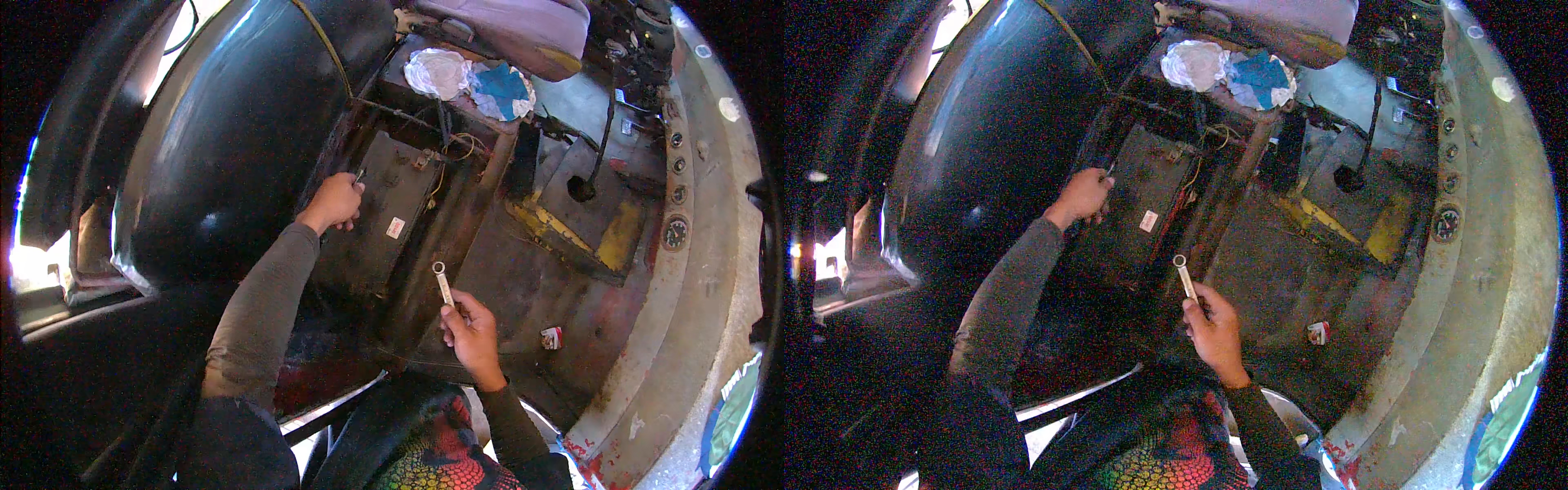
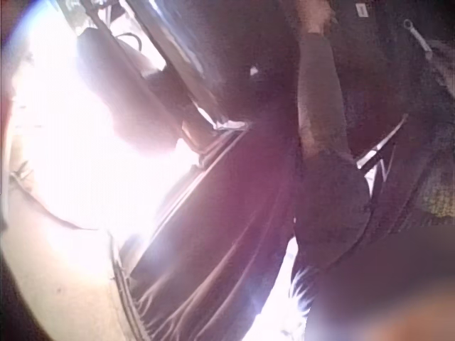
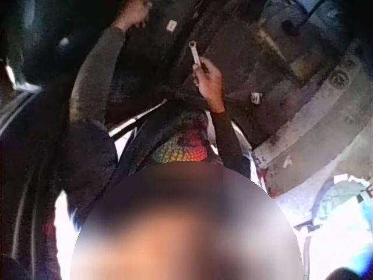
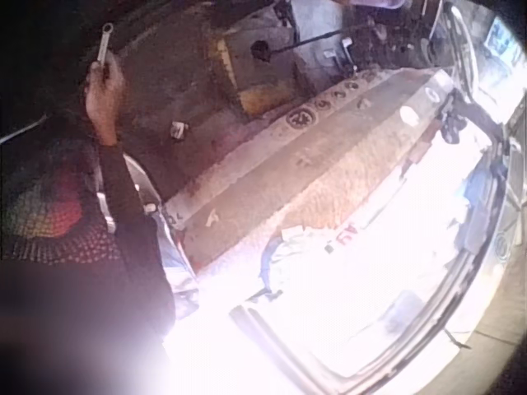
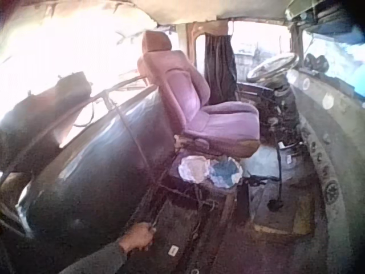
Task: The person gathers wrenches and a cardboard sheet, then moves to a blue jeepney. They place the cardboard on the floor and use a wrench to tighten bolts under the driver's seat area.
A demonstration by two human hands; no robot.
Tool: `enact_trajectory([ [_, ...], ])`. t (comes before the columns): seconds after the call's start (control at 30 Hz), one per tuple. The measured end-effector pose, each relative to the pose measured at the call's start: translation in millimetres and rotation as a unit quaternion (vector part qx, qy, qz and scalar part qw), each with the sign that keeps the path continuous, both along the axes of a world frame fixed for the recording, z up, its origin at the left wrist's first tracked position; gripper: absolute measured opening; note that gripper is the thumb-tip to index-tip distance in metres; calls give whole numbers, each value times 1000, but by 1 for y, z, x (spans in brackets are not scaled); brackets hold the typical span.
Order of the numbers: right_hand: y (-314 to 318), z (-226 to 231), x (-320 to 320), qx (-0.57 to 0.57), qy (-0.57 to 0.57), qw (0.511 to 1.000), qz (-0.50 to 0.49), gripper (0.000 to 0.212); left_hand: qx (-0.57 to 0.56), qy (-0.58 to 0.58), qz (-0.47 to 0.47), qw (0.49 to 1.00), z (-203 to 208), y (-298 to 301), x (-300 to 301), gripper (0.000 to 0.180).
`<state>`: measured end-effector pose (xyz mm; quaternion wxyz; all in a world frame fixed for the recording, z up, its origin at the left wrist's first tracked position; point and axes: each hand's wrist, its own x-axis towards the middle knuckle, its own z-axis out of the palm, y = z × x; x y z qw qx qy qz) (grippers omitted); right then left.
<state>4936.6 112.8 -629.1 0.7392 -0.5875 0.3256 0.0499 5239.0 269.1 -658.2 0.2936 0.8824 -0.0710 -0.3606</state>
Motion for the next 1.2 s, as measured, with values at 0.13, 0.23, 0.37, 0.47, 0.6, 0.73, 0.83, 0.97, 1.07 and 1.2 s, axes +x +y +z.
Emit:
enact_trajectory([
  [0.13, 11, -13, 17, 43, -7, 999, 12, 30, -9, -26, 32, 999, -12, 1, 2, 34],
  [0.23, 21, -21, 33, 72, -4, 997, 21, 30, 25, -226, -55, 972, -24, 3, 5, 36],
  [0.37, 29, -24, 54, 153, -20, 988, -2, 32, 35, -194, 20, 980, -36, -1, 11, 37],
  [0.47, 31, -25, 68, 140, -2, 990, 16, 31, 31, -206, 48, 977, -40, -7, 16, 38],
  [0.6, 30, -43, 91, 130, -31, 991, -11, 28, 22, -207, 80, 975, -42, -15, 25, 37],
  [0.73, 24, -66, 131, 205, -32, 975, -85, 24, -12, -207, 71, 976, -38, -28, 36, 34],
  [0.83, 18, -75, 169, 223, -35, 966, -130, 15, -44, -216, 55, 974, -35, -49, 44, 29],
  [0.97, 14, -84, 211, 231, -16, 953, -195, 12, -59, -211, 1, 976, -32, -81, 55, 28],
  [1.07, 14, -99, 231, 237, -25, 947, -217, 14, -59, -204, -44, 976, -33, -102, 58, 29],
  [1.2, 18, -120, 250, 203, -55, 949, -237, 15, -40, -203, -90, 974, -34, -121, 61, 29],
])
